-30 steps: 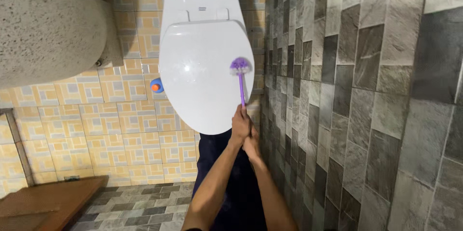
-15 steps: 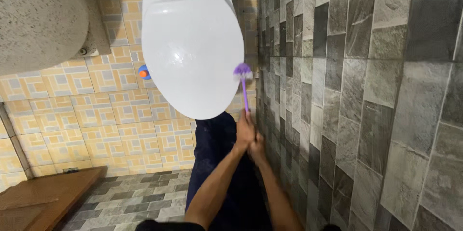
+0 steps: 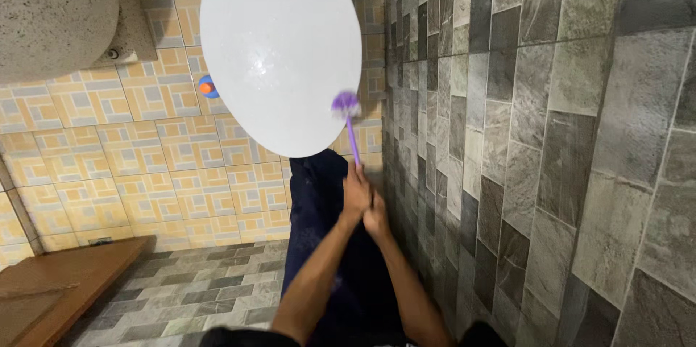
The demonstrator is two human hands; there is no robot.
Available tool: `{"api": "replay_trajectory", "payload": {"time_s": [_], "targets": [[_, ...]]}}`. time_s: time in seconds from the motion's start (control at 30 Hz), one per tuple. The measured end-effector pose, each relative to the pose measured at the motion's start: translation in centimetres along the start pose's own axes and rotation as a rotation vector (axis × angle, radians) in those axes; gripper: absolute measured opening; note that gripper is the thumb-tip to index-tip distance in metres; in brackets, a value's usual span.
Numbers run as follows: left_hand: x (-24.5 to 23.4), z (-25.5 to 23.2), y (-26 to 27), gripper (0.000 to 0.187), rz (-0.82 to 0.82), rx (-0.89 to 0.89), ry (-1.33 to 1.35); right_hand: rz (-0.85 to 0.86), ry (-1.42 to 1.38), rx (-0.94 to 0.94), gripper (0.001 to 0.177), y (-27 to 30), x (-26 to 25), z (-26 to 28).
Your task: The person cleans the toilet seat and lid using a purple toilet brush and a handheld bidet sprayer. They scrub the surfaces and rinse them with water, then wipe the seat with their hand. Finally, they flush the toilet and place a pink scoop and a green basket on the tank.
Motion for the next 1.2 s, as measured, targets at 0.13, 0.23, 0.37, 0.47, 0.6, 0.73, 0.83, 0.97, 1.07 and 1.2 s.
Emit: {"api": "replay_trajectory", "payload": {"time_s": [0.13, 0.23, 0.37, 0.47, 0.6, 0.73, 0.83, 0.97, 1.07, 1.2], "targets": [[2.0, 4.8, 5.2, 0.036, 0.107, -0.414, 0.176, 0.029, -0.011, 0.025, 0.049, 3.9, 1.0, 0.7], [0.8, 3.6, 2.6, 0.033, 0.036, -0.31, 0.169, 0.055, 0.04, -0.026, 0.048, 1.6, 1.7, 1.9], [-0.3, 4.0, -0.5, 0.032, 0.033, -0.429, 0.28, 0.073, 0.307, -0.034, 0.049, -2.0, 3.0, 4.7], [-0.3, 1.9, 0.9, 0.031, -0.116, -0.169, 0.135, 0.025, 0.405, 0.111, 0.046, 0.2, 1.2, 4.6], [2.4, 4.5, 6.6, 0.03, -0.062, -0.364, 0.289, 0.144, 0.394, 0.039, 0.051, 4.2, 1.5, 5.8], [0.9, 5.4, 4.6, 0.033, -0.123, -0.383, 0.365, 0.141, 0.474, 0.053, 0.05, 1.8, 2.6, 6.3], [-3.6, 4.5, -0.9, 0.034, -0.221, -0.265, 0.338, 0.144, 0.571, 0.14, 0.051, -3.2, 5.1, 7.0], [-6.1, 5.1, -6.3, 0.036, -0.136, -0.347, 0.415, 0.123, 0.558, 0.079, 0.047, -7.3, 7.8, 8.4], [-6.5, 4.1, -4.3, 0.037, -0.139, -0.361, 0.318, 0.095, 0.581, 0.106, 0.048, -5.2, 7.6, 8.3], [-5.3, 4.3, -2.4, 0.038, -0.096, -0.386, 0.313, 0.122, 0.471, 0.198, 0.048, -3.1, 7.6, 7.4]]}}
Point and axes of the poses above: each hand's wrist, its own y-axis away from the middle knuckle, its own x-axis out of the palm, z = x × y, the point moved 10 cm from there along -y, towards the middle knuckle, and after that the axes turned 6 degrees about z, right-handed, at the moved point
